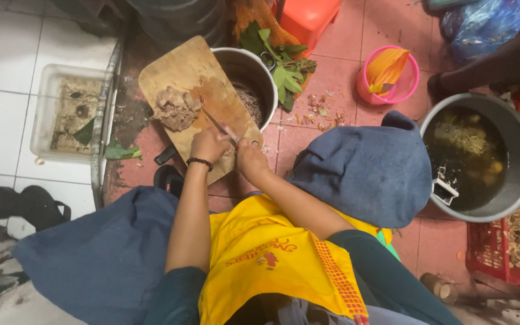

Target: The person cuts cooked meat into smaller pieces on a wooden cutting board using a knife.

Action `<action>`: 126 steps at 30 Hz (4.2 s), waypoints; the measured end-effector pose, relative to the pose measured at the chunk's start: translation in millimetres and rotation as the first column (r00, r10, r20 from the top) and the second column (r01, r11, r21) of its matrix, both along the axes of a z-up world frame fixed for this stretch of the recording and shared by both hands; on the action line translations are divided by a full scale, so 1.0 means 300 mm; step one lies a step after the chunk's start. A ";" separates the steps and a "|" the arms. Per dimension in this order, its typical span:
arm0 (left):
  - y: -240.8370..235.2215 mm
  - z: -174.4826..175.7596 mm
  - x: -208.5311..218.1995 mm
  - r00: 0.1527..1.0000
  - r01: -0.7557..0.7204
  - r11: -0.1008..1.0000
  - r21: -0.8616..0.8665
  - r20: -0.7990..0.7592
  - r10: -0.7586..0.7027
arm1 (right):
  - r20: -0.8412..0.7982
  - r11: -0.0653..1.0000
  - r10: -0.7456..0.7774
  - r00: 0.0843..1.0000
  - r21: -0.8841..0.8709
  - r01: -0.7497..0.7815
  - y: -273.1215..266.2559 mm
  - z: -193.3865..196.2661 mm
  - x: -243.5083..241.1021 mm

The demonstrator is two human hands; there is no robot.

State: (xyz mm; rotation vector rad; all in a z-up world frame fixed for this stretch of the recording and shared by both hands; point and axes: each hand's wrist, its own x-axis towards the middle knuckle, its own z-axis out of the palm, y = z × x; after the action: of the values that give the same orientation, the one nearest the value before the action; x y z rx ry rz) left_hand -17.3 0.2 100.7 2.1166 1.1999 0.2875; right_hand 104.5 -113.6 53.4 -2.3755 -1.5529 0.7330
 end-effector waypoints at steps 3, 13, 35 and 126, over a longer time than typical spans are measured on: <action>-0.024 0.049 -0.014 0.954 -0.012 0.997 -0.075 0.296 0.034 | 0.078 0.996 0.014 0.997 0.084 -0.020 0.014 -0.125 -0.001; -0.014 -0.122 -0.054 0.928 -0.319 0.906 -0.280 0.103 0.358 | -0.069 0.997 -0.059 0.996 0.041 0.062 0.028 0.116 0.109; -0.033 -0.245 -0.025 0.879 -0.397 0.915 0.078 0.319 0.354 | -0.014 0.984 0.174 0.985 0.047 -0.173 -0.226 0.121 0.014; -0.095 -0.177 0.058 0.950 -0.253 0.896 0.365 -0.084 0.302 | 0.089 0.983 0.135 0.987 -0.137 -0.122 -0.262 0.229 0.047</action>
State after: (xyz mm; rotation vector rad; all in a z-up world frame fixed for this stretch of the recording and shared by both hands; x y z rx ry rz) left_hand 0.2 -28.2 47.7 2.2909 1.6421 0.5242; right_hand 118.7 -192.3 122.0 -2.4564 -1.7638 0.7779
